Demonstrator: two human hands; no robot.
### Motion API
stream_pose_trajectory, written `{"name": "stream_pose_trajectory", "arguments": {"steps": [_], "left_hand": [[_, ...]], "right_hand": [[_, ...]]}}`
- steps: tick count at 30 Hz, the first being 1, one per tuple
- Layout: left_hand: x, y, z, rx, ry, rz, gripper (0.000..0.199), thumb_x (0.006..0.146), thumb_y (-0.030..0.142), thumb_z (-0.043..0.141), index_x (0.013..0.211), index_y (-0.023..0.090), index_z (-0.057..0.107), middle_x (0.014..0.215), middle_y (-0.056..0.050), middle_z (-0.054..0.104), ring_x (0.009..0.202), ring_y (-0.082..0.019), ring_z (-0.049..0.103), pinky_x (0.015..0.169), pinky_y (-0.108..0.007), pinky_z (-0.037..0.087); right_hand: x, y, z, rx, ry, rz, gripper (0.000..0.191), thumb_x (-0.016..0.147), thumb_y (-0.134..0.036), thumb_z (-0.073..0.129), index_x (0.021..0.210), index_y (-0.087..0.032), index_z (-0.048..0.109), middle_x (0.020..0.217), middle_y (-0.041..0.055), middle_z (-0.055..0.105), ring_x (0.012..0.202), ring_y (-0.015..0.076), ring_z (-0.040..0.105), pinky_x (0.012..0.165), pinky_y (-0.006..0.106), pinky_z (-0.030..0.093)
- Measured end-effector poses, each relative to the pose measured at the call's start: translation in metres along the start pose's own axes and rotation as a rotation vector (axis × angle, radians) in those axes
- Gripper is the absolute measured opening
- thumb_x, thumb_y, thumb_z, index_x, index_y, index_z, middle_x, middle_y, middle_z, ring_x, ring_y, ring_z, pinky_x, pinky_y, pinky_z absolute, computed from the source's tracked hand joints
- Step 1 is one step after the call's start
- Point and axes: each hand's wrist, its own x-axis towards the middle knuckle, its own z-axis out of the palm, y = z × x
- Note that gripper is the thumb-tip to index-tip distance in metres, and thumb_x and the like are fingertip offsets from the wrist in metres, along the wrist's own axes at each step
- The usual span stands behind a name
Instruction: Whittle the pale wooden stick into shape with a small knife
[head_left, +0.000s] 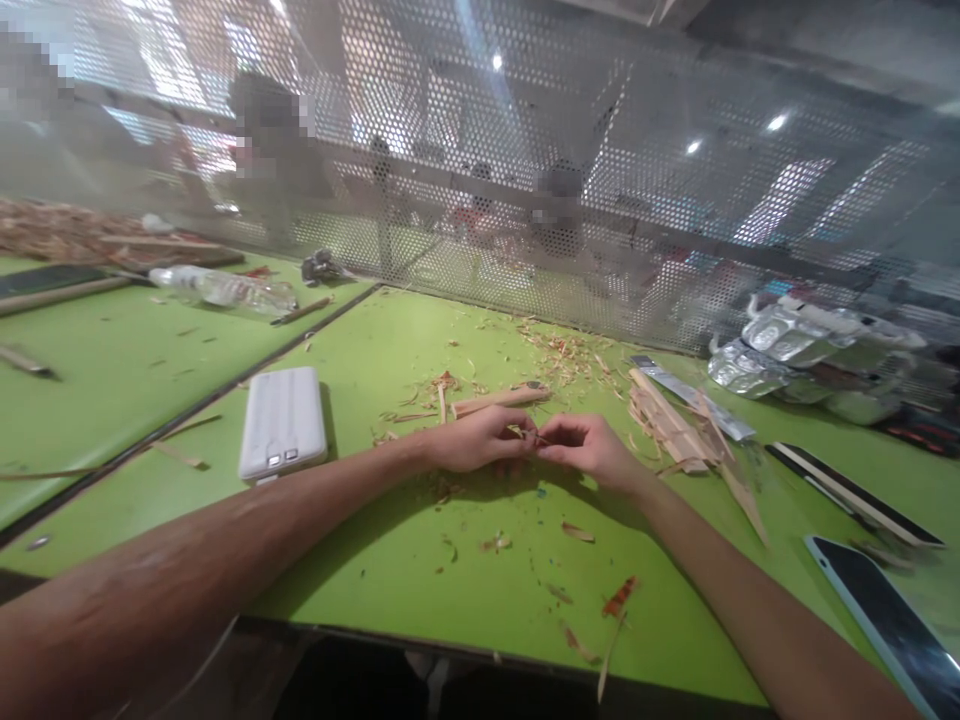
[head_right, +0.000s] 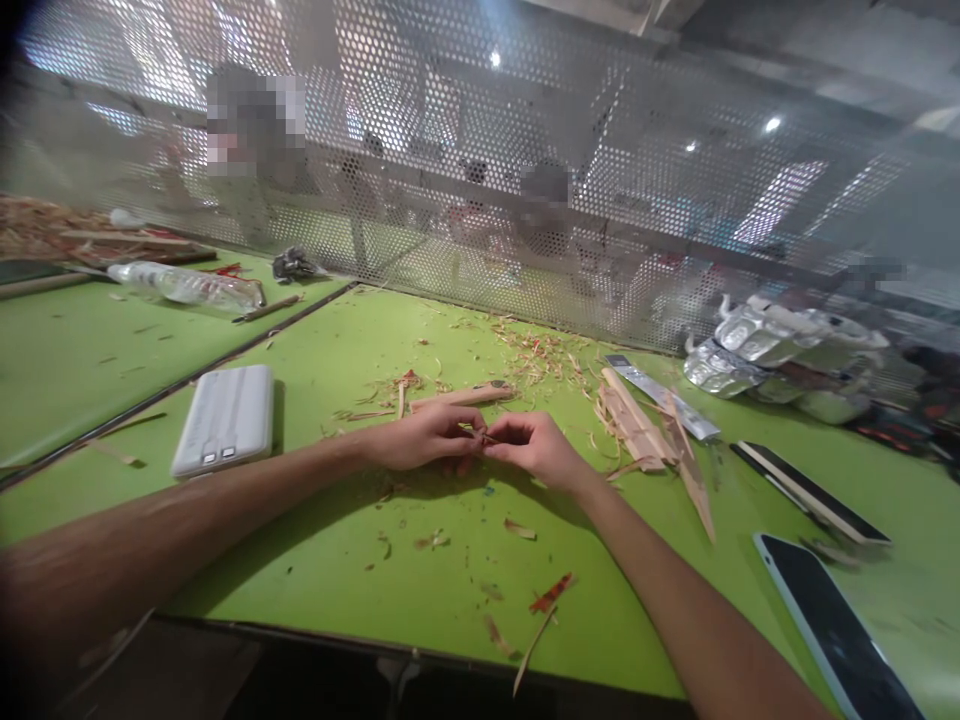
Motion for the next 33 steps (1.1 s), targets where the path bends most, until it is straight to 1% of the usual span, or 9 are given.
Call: {"name": "stream_pose_trajectory", "arguments": {"steps": [4,7,10,13,17,20,24,27,33], "left_hand": [[0.0,0.0,-0.001,-0.016,0.004,0.028,0.028,0.098,0.039,0.059,0.091,0.012,0.065,0.173,-0.015,0.009,0.071,-0.007,0.069,0.067,-0.033,0.06],[0.002,-0.004,0.002,-0.059,0.031,0.0,0.029,0.098,0.04,0.06,0.09,0.012,0.064,0.163,-0.021,0.035,0.068,-0.008,0.067,0.062,-0.031,0.058],[0.004,-0.008,0.004,-0.11,0.074,-0.049,0.024,0.097,0.036,0.062,0.099,0.013,0.064,0.124,-0.017,0.067,0.067,-0.01,0.066,0.059,-0.027,0.055],[0.005,-0.01,0.005,-0.115,0.081,-0.077,0.021,0.095,0.034,0.065,0.1,0.013,0.064,0.101,-0.01,0.071,0.065,-0.011,0.066,0.057,-0.026,0.053],[0.004,-0.009,0.005,-0.093,0.065,-0.061,0.023,0.094,0.036,0.065,0.089,0.014,0.062,0.123,-0.016,0.068,0.064,-0.01,0.066,0.058,-0.027,0.054],[0.003,-0.007,0.004,-0.096,0.042,-0.053,0.021,0.095,0.035,0.063,0.093,0.013,0.063,0.14,-0.019,0.06,0.066,-0.009,0.067,0.061,-0.029,0.056],[0.001,-0.004,0.001,-0.063,0.016,-0.012,0.022,0.096,0.035,0.062,0.093,0.013,0.065,0.168,-0.02,0.026,0.07,-0.007,0.067,0.064,-0.029,0.058],[-0.001,-0.002,-0.001,-0.057,-0.009,-0.002,0.024,0.097,0.035,0.061,0.092,0.012,0.063,0.173,-0.017,0.007,0.069,-0.005,0.067,0.062,-0.028,0.058],[0.0,-0.002,0.001,-0.098,0.015,-0.047,0.023,0.094,0.035,0.064,0.092,0.012,0.063,0.16,-0.022,0.039,0.067,-0.008,0.067,0.057,-0.028,0.056]], "right_hand": [[-0.001,-0.004,-0.001,0.004,0.044,0.031,0.025,0.077,-0.037,0.085,0.088,-0.017,0.077,0.083,0.0051,0.074,0.072,0.0158,0.062,0.062,0.029,0.045],[0.0,-0.004,-0.003,0.014,0.04,0.025,0.028,0.073,-0.039,0.087,0.085,-0.016,0.076,0.075,0.0029,0.071,0.063,0.0126,0.057,0.056,0.027,0.041],[0.002,-0.002,-0.005,0.013,0.043,0.014,0.026,0.073,-0.039,0.087,0.082,-0.018,0.074,0.068,-0.0005,0.066,0.055,0.0097,0.05,0.05,0.024,0.037],[0.003,0.002,-0.006,0.001,0.04,0.008,0.025,0.074,-0.039,0.086,0.082,-0.018,0.073,0.068,-0.001,0.065,0.054,0.0091,0.05,0.049,0.023,0.038],[0.003,0.004,-0.004,-0.002,0.026,-0.01,0.024,0.075,-0.038,0.085,0.083,-0.018,0.074,0.071,0.0001,0.067,0.059,0.0101,0.053,0.052,0.024,0.04],[0.002,0.002,-0.004,-0.004,0.008,0.007,0.023,0.075,-0.036,0.086,0.085,-0.018,0.075,0.074,0.0012,0.069,0.061,0.0111,0.054,0.053,0.025,0.04],[0.001,0.001,-0.007,0.008,-0.019,0.031,0.021,0.075,-0.035,0.086,0.085,-0.019,0.076,0.073,0.0009,0.068,0.061,0.0115,0.053,0.052,0.025,0.038],[0.0,0.001,-0.011,0.042,-0.036,0.022,0.021,0.074,-0.035,0.087,0.082,-0.019,0.076,0.068,-0.001,0.065,0.058,0.0104,0.051,0.051,0.024,0.038],[-0.001,0.002,-0.016,0.057,-0.055,0.02,0.016,0.076,-0.03,0.085,0.083,-0.019,0.076,0.072,-0.0004,0.066,0.059,0.0101,0.053,0.053,0.024,0.04]]}}
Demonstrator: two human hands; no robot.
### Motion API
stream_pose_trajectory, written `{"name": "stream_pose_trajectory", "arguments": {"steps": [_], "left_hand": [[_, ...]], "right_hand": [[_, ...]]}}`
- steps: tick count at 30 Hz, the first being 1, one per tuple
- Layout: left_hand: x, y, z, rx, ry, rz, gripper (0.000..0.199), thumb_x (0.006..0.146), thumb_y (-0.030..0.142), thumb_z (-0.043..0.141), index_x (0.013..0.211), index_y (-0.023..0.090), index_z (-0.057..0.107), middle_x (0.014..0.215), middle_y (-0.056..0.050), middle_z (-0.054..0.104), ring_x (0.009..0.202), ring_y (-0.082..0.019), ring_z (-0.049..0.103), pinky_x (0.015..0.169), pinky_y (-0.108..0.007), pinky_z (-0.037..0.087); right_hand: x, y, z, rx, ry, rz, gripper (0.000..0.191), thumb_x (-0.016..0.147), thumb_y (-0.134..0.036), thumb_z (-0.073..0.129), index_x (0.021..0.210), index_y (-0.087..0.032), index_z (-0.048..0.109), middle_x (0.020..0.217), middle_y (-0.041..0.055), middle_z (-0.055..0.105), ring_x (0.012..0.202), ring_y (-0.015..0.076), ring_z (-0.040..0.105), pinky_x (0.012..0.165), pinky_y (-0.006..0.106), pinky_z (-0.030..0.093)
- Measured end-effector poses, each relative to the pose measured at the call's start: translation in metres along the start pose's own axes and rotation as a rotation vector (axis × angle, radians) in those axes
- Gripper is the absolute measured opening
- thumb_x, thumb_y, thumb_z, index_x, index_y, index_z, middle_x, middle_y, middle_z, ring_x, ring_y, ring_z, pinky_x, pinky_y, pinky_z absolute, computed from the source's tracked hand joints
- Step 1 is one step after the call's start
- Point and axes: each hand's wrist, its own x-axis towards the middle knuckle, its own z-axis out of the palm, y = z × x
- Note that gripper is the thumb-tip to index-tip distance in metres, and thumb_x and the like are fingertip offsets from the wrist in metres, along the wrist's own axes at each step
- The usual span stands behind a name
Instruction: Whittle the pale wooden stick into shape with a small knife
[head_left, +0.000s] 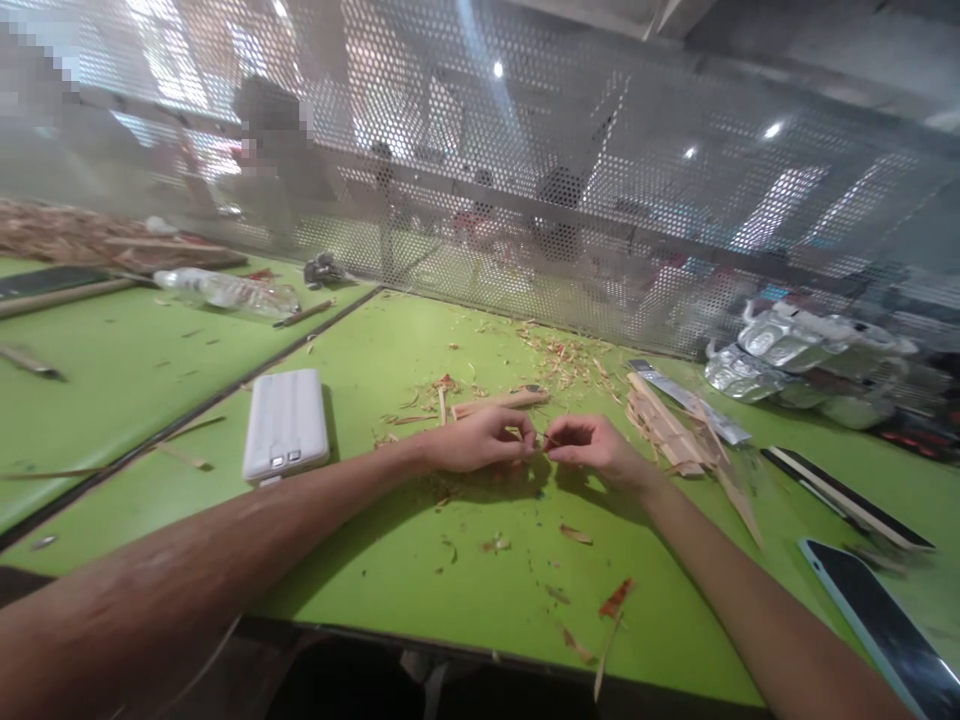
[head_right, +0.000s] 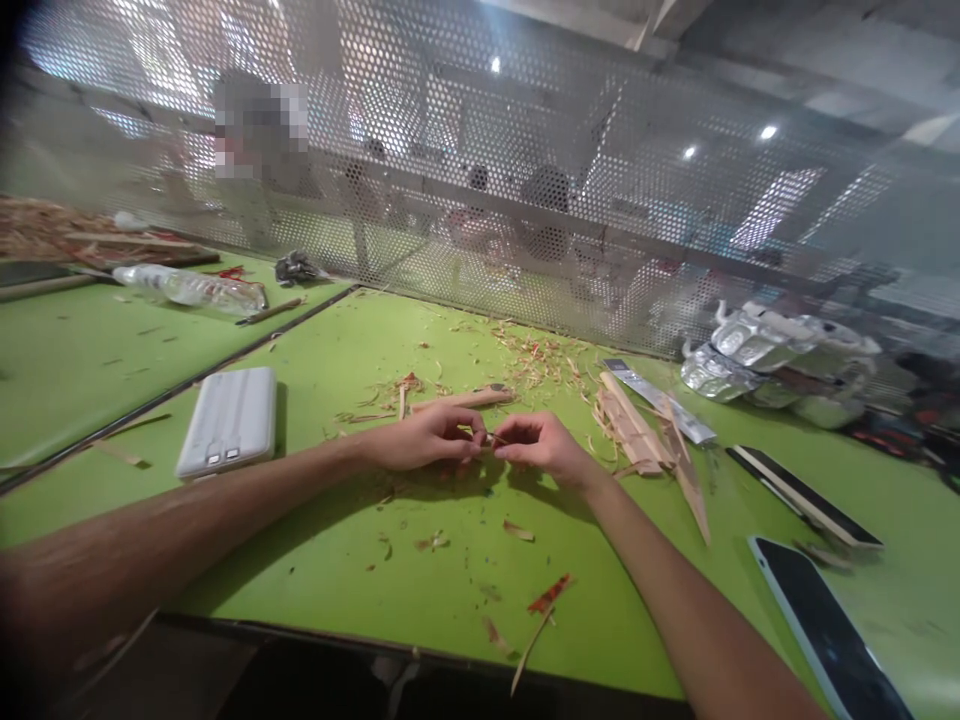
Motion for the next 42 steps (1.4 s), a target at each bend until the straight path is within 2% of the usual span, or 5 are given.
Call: {"name": "stream_pose_trajectory", "arguments": {"steps": [11,24,31,36,42], "left_hand": [[0.0032,-0.0089,0.0006,-0.015,0.05,-0.006,0.021,0.093,0.033,0.067,0.087,0.013,0.063,0.128,-0.018,0.066,0.063,-0.008,0.064,0.056,-0.026,0.053],[0.0027,-0.0046,-0.0011,-0.011,-0.043,0.017,0.017,0.095,0.031,0.065,0.09,0.015,0.062,0.093,-0.007,0.069,0.066,-0.012,0.064,0.061,-0.027,0.052],[0.0025,-0.0071,0.0011,-0.021,0.022,-0.005,0.025,0.091,0.037,0.07,0.086,0.014,0.063,0.125,-0.017,0.066,0.07,-0.012,0.067,0.06,-0.028,0.054],[0.0033,-0.0036,0.002,-0.056,0.002,-0.039,0.014,0.091,0.028,0.069,0.089,0.015,0.063,0.081,-0.004,0.068,0.063,-0.011,0.063,0.061,-0.027,0.052],[0.0031,-0.0063,-0.0003,0.009,0.01,0.026,0.011,0.091,0.025,0.069,0.087,0.015,0.064,0.094,-0.007,0.07,0.074,-0.013,0.068,0.063,-0.027,0.052]], "right_hand": [[0.003,0.0049,0.0029,-0.017,0.046,-0.004,0.019,0.075,-0.032,0.086,0.083,-0.019,0.075,0.07,-0.0009,0.066,0.055,0.0095,0.051,0.05,0.024,0.039],[0.0013,-0.0015,0.0058,-0.021,0.035,0.018,0.021,0.074,-0.033,0.086,0.082,-0.018,0.075,0.069,-0.0002,0.064,0.058,0.0109,0.051,0.053,0.026,0.039],[0.0018,0.0,0.0063,-0.033,0.036,-0.013,0.02,0.075,-0.035,0.086,0.081,-0.019,0.075,0.069,-0.0005,0.066,0.057,0.0104,0.052,0.05,0.024,0.04],[0.0024,0.0017,0.0066,-0.041,0.045,-0.016,0.02,0.074,-0.035,0.086,0.081,-0.019,0.075,0.072,0.0007,0.067,0.059,0.0111,0.053,0.05,0.024,0.04],[0.0019,0.0003,0.0082,-0.036,0.031,-0.011,0.02,0.074,-0.035,0.086,0.08,-0.02,0.074,0.068,-0.0012,0.063,0.057,0.0105,0.05,0.049,0.024,0.037]]}}
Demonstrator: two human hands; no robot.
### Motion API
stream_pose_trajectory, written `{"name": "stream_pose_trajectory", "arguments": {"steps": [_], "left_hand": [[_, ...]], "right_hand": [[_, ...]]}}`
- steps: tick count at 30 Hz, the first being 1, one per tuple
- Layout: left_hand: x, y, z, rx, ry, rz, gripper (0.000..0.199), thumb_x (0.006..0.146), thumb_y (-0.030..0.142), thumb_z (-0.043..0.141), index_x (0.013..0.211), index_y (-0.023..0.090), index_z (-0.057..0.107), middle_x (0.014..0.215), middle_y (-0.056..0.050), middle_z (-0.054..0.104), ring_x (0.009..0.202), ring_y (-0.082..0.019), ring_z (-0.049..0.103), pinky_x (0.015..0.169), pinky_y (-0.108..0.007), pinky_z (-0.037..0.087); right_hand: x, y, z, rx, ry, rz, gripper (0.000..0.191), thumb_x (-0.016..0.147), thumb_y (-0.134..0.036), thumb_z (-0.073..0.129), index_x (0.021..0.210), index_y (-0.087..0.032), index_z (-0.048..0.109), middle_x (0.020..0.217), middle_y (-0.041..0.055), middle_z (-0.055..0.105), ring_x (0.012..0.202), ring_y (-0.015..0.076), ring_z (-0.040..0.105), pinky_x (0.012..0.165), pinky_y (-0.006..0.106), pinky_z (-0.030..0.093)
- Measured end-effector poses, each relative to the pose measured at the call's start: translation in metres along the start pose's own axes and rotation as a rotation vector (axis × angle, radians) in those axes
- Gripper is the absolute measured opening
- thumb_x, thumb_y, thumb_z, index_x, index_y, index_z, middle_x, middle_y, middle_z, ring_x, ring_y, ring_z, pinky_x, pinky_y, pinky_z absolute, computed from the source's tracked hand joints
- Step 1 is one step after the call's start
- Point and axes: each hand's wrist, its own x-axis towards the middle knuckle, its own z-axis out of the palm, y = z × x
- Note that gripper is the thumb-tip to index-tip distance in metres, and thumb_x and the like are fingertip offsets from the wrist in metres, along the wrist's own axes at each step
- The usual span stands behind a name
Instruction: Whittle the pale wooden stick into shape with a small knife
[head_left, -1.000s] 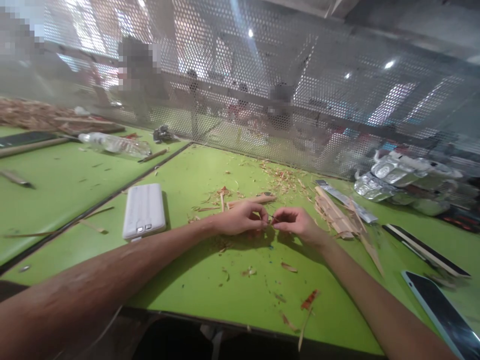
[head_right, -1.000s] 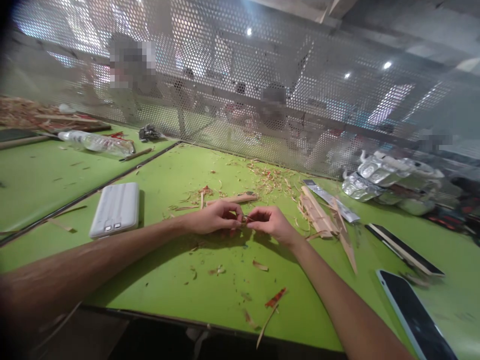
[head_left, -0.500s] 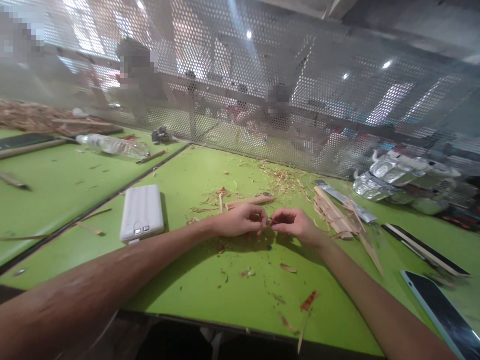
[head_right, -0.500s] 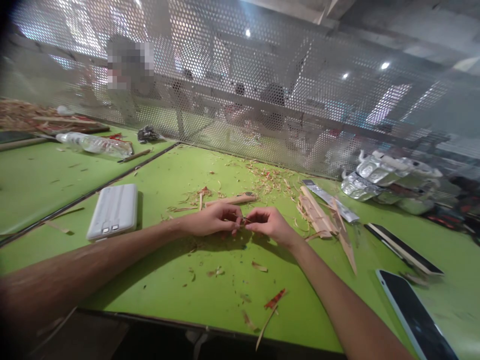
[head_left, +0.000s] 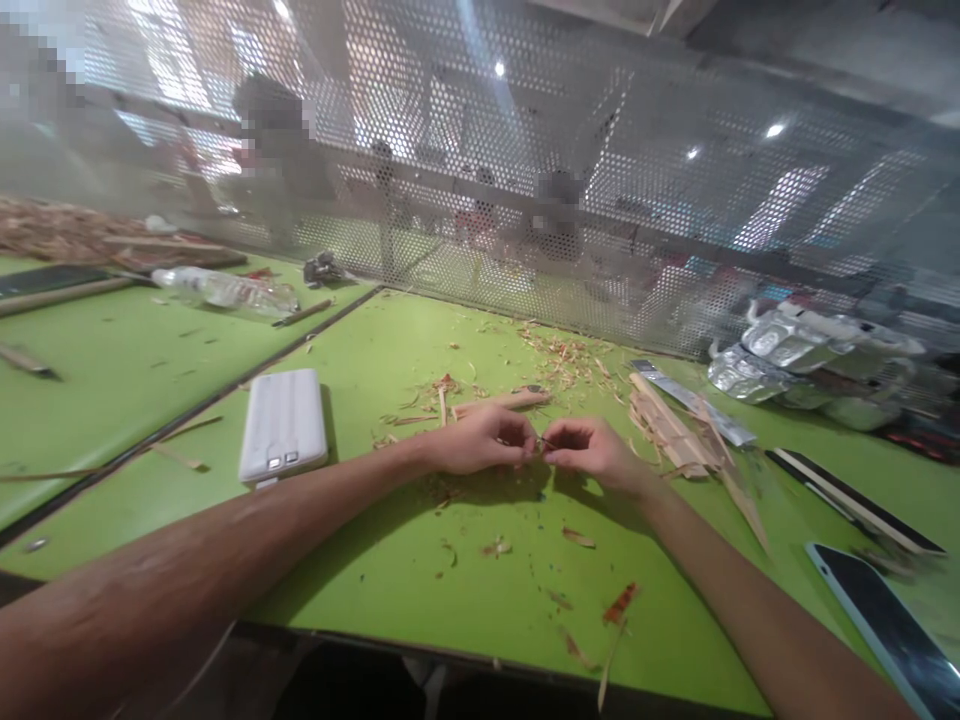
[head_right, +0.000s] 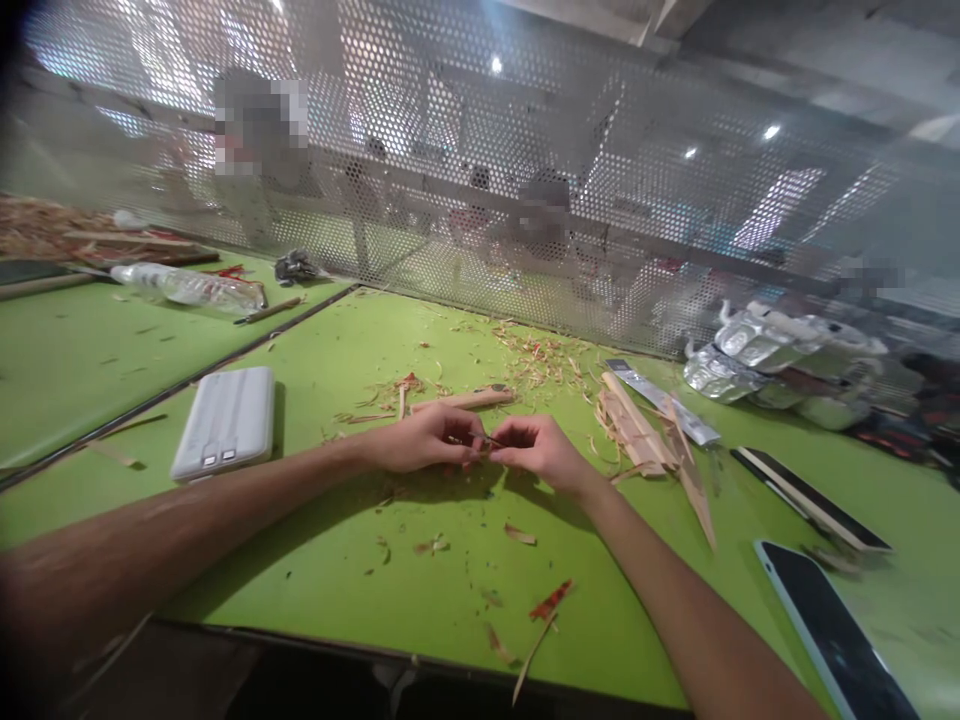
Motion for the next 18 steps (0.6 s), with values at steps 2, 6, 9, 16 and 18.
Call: {"name": "stream_pose_trajectory", "arguments": {"steps": [2,6,9,16,18], "left_hand": [[-0.0007,-0.0002,-0.001,0.011,-0.011,0.001,0.012,0.091,0.027,0.069,0.088,0.015,0.065,0.105,-0.01,0.071,0.08,-0.015,0.07,0.064,-0.027,0.053],[-0.0019,0.0027,-0.0013,0.001,-0.025,0.028,0.013,0.091,0.026,0.069,0.086,0.015,0.067,0.117,-0.013,0.069,0.085,-0.016,0.071,0.066,-0.029,0.054],[-0.0014,0.0045,-0.0001,-0.003,-0.036,0.023,0.013,0.091,0.025,0.068,0.084,0.015,0.066,0.1,-0.009,0.072,0.077,-0.014,0.069,0.067,-0.027,0.054],[-0.0022,0.0069,0.0003,-0.023,-0.011,-0.01,0.018,0.089,0.029,0.073,0.088,0.012,0.067,0.151,-0.02,0.05,0.073,-0.01,0.069,0.062,-0.027,0.056],[-0.0033,0.0076,0.0002,-0.014,-0.006,-0.003,0.019,0.087,0.029,0.074,0.087,0.011,0.067,0.163,-0.02,0.034,0.075,-0.01,0.069,0.063,-0.028,0.057]], "right_hand": [[0.0,-0.0001,0.0002,0.01,-0.02,-0.011,0.019,0.074,-0.034,0.086,0.079,-0.02,0.073,0.067,-0.0019,0.062,0.057,0.01,0.049,0.05,0.024,0.036],[-0.0002,-0.0007,0.0009,0.017,-0.047,-0.02,0.016,0.076,-0.031,0.085,0.08,-0.02,0.074,0.068,-0.0016,0.062,0.059,0.0109,0.05,0.054,0.025,0.038],[-0.0009,-0.0013,0.002,0.023,-0.042,-0.021,0.015,0.077,-0.031,0.084,0.082,-0.02,0.075,0.069,-0.001,0.063,0.061,0.0116,0.051,0.056,0.026,0.039],[-0.0017,-0.0002,0.0022,0.014,-0.014,-0.041,0.015,0.078,-0.029,0.084,0.082,-0.019,0.074,0.07,-0.0005,0.065,0.058,0.0103,0.051,0.05,0.024,0.037],[-0.0013,0.0005,0.0018,0.008,-0.013,-0.039,0.015,0.079,-0.03,0.084,0.083,-0.019,0.074,0.071,0.0,0.066,0.058,0.0103,0.052,0.05,0.024,0.038]]}}
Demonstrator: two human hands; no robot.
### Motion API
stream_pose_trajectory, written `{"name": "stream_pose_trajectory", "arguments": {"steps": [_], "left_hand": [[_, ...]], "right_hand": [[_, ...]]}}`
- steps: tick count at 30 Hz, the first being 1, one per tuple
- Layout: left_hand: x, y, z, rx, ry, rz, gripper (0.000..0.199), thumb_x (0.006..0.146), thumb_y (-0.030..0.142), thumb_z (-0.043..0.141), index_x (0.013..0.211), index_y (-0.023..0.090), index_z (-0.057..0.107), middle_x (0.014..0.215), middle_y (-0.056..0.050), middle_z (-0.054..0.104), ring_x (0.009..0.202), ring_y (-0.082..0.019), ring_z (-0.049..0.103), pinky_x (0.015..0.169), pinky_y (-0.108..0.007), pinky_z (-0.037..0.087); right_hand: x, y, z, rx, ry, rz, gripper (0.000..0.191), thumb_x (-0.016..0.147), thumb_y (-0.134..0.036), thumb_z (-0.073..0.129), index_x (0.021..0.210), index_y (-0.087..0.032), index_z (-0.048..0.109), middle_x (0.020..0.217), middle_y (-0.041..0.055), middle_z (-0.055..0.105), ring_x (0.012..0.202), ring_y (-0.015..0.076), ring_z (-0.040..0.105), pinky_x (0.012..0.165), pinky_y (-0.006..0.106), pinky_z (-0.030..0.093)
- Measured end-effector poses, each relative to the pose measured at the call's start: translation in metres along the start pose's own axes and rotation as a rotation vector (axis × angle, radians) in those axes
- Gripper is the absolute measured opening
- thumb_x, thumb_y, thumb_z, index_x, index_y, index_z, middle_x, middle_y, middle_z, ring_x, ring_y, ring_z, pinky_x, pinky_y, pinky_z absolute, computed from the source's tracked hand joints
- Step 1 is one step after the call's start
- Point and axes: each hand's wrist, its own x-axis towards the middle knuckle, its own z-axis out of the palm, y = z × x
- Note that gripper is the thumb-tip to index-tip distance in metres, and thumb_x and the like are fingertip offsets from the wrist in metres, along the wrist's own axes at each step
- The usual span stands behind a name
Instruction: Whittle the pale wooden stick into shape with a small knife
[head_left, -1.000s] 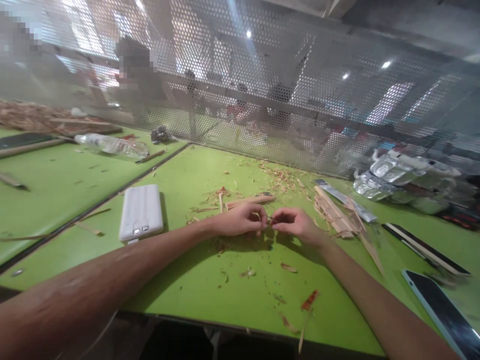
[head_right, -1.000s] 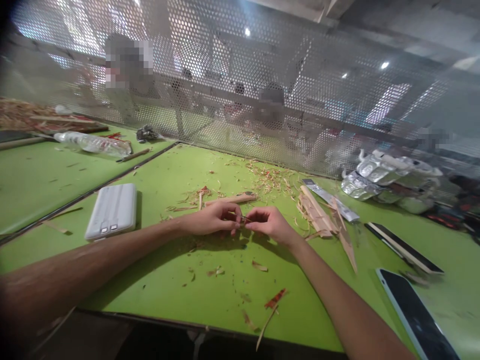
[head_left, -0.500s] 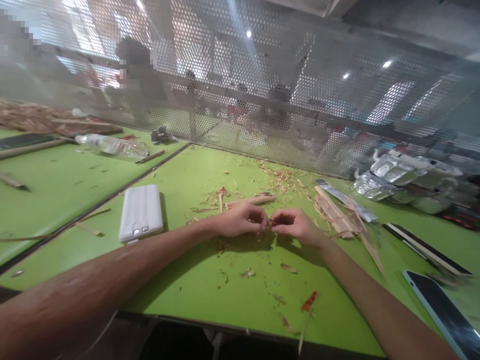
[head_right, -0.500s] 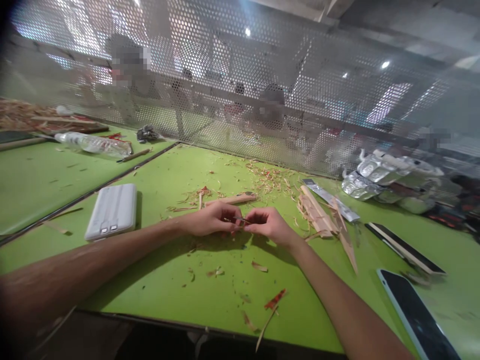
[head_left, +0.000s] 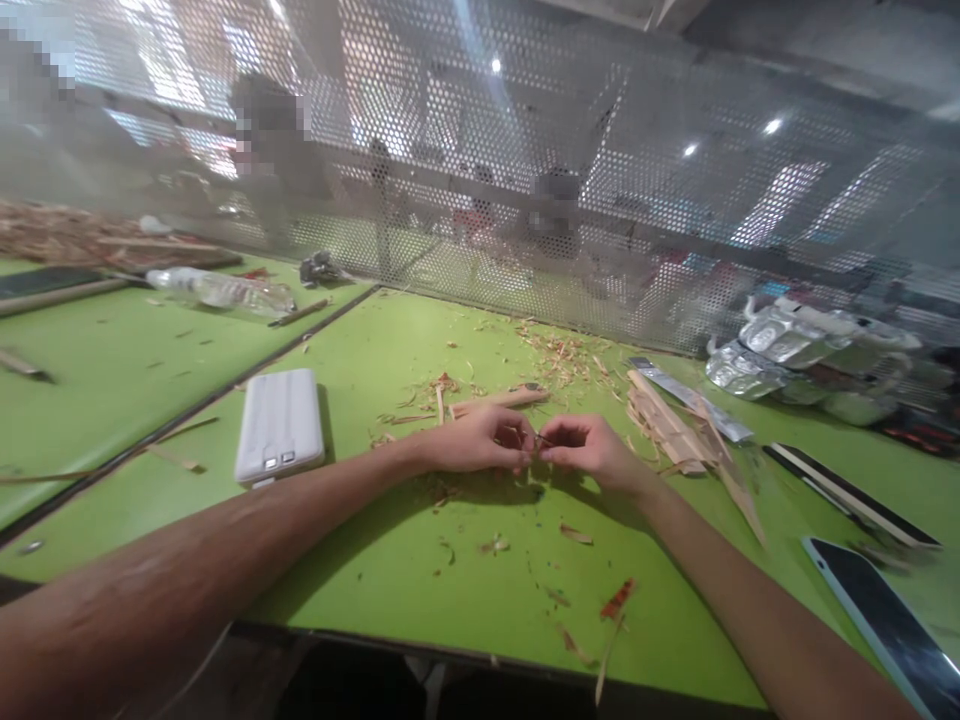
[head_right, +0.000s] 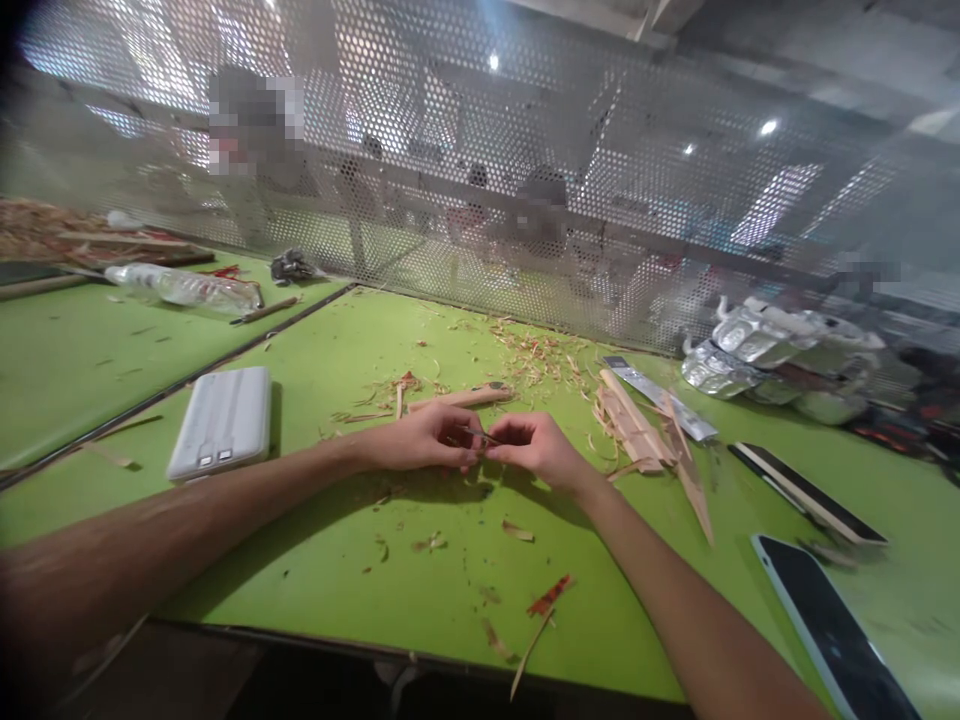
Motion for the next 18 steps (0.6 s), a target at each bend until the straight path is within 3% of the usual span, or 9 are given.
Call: {"name": "stream_pose_trajectory", "arguments": {"steps": [2,7,11,18], "left_hand": [[-0.0001,-0.0012,0.0003,-0.015,0.01,-0.009,0.02,0.088,0.03,0.073,0.086,0.011,0.066,0.159,-0.021,0.041,0.074,-0.009,0.069,0.062,-0.027,0.056],[0.0028,-0.0069,0.002,-0.064,0.024,-0.022,0.016,0.089,0.026,0.071,0.086,0.012,0.064,0.126,-0.016,0.067,0.068,-0.008,0.066,0.06,-0.025,0.053],[0.0031,-0.0071,0.0013,-0.036,0.017,0.012,0.012,0.089,0.022,0.071,0.085,0.012,0.065,0.107,-0.011,0.071,0.064,-0.008,0.064,0.059,-0.024,0.051],[0.0023,-0.0071,-0.0001,-0.018,-0.011,0.03,0.01,0.09,0.022,0.07,0.086,0.014,0.066,0.093,-0.007,0.07,0.067,-0.011,0.066,0.062,-0.025,0.051]], "right_hand": [[0.0005,0.0004,-0.0002,-0.005,0.001,0.002,0.016,0.079,-0.03,0.084,0.084,-0.018,0.075,0.071,0.0001,0.066,0.058,0.0101,0.052,0.05,0.023,0.037],[0.0011,0.0001,0.0012,-0.007,-0.004,-0.012,0.015,0.078,-0.031,0.084,0.082,-0.019,0.075,0.071,-0.0008,0.065,0.062,0.0112,0.053,0.056,0.025,0.041],[0.0008,0.0005,0.0022,0.001,-0.03,-0.002,0.016,0.077,-0.031,0.084,0.083,-0.019,0.075,0.075,0.0002,0.067,0.067,0.0128,0.058,0.063,0.028,0.046],[0.0005,-0.0001,-0.0004,-0.012,-0.056,0.012,0.017,0.078,-0.033,0.084,0.086,-0.019,0.077,0.079,0.0017,0.071,0.071,0.0139,0.061,0.067,0.029,0.048]]}}
